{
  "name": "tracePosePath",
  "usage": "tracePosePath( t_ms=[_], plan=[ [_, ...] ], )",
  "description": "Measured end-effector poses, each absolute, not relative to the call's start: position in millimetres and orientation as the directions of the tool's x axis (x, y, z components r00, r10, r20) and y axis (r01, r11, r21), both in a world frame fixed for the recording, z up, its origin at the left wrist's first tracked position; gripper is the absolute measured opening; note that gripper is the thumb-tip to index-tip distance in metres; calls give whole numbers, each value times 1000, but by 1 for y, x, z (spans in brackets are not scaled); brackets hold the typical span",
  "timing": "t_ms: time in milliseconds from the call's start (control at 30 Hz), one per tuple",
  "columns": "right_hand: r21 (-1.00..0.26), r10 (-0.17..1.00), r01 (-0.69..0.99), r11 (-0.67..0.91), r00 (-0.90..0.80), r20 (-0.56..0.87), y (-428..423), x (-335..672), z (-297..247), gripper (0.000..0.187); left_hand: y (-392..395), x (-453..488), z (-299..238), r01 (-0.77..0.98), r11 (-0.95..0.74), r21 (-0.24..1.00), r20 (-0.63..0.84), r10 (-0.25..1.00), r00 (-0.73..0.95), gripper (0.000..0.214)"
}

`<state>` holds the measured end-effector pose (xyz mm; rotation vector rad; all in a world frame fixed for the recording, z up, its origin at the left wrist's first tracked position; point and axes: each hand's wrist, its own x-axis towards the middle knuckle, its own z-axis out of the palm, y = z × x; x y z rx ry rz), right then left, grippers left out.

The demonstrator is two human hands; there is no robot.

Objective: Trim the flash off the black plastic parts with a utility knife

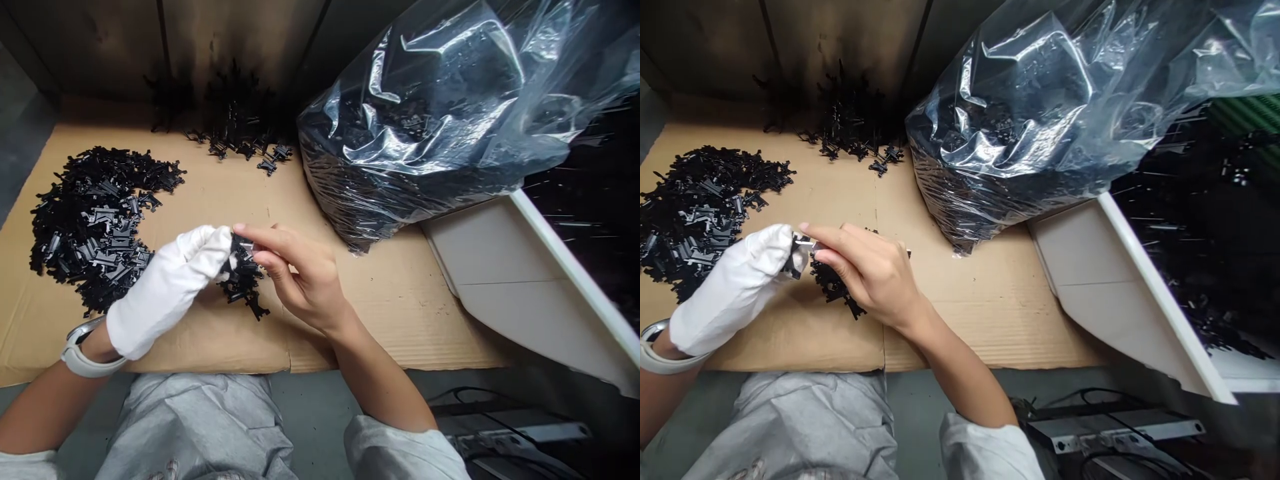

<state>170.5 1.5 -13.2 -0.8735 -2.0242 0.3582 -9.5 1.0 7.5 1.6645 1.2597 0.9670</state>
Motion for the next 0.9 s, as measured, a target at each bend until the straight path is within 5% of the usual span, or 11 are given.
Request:
tracePosePath(
  t_ms=[200, 333, 567, 667, 767, 900],
  plan=[
    [-675, 801, 463, 574, -144, 582, 12, 177, -13, 29, 3, -11, -2, 411, -240, 880, 83, 928, 363, 26],
    [-727, 872, 505, 466, -124, 473, 22, 183, -17, 34, 8, -16, -24, 668, -420, 614, 111, 884, 454, 33],
    [-722, 935, 595, 353, -249, 252, 32, 181, -22, 21, 19, -18, -46, 801, -542, 253, 298, 832, 469, 38],
    [-663, 941, 670, 335, -274, 199, 35, 181, -19, 21, 13, -9, -42, 733, -665, 145, 476, 696, 538, 38],
    [-635, 927, 685, 357, -345, 149, 43, 180, -13, 15, -3, 3, -37, 480, -872, 97, 650, 421, 633, 36],
    [-588, 847, 664, 463, -527, 72, 72, 157, -11, 17, -13, 16, -40, 312, -949, 38, 702, 247, 668, 41]
  ],
)
